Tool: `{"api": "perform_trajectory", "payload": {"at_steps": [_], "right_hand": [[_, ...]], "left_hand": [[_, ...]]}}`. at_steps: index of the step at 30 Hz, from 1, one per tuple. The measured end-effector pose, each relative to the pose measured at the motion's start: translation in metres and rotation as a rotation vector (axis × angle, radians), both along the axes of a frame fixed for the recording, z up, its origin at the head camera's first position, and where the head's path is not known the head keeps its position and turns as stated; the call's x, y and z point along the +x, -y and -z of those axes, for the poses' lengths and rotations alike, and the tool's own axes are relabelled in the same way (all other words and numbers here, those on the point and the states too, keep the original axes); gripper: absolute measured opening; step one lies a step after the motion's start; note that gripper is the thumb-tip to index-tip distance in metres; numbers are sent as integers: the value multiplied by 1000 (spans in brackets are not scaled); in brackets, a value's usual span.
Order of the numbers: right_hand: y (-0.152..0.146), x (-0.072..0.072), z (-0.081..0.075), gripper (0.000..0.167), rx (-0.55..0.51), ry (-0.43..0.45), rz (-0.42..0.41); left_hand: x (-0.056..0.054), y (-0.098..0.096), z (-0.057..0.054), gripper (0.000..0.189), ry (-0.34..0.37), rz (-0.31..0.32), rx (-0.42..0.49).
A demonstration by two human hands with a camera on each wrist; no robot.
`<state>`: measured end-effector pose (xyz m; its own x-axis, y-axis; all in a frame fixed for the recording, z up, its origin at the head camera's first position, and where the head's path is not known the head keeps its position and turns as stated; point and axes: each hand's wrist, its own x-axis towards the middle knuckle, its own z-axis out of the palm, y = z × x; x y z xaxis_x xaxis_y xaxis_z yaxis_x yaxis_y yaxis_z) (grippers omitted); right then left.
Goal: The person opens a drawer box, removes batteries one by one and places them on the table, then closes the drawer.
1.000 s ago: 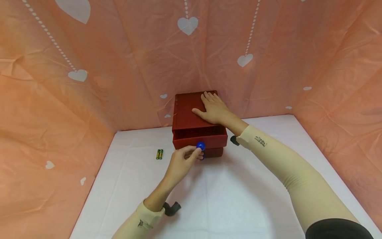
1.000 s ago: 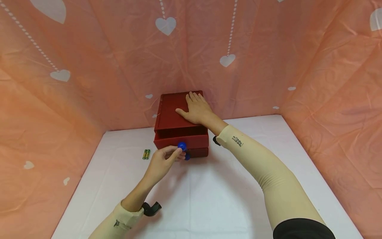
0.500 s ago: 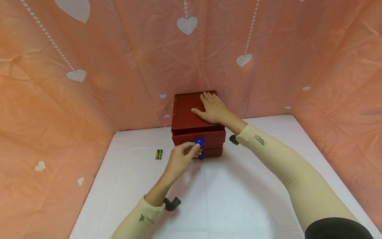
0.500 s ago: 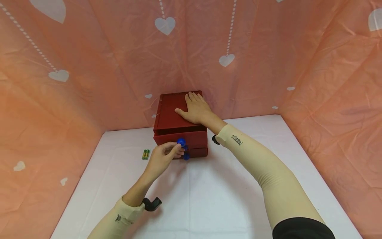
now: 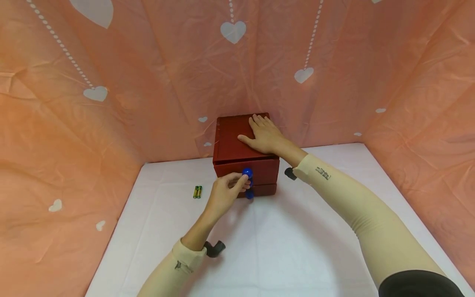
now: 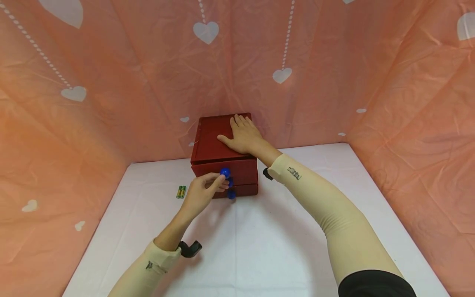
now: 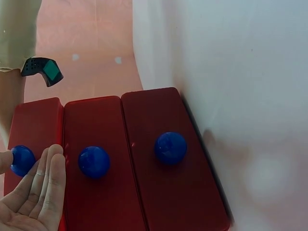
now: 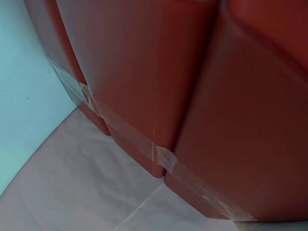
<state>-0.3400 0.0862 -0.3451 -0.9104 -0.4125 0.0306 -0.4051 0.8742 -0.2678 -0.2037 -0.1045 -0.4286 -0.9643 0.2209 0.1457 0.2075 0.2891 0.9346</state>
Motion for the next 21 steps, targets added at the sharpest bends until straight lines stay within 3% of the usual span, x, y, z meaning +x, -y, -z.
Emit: {"api": "perform_trajectory", "payload": {"at_steps": [21], "right_hand": [[0, 1, -1, 92, -6, 17, 1]], "left_hand": [[-11, -4, -1, 32, -22, -35, -2]]}}
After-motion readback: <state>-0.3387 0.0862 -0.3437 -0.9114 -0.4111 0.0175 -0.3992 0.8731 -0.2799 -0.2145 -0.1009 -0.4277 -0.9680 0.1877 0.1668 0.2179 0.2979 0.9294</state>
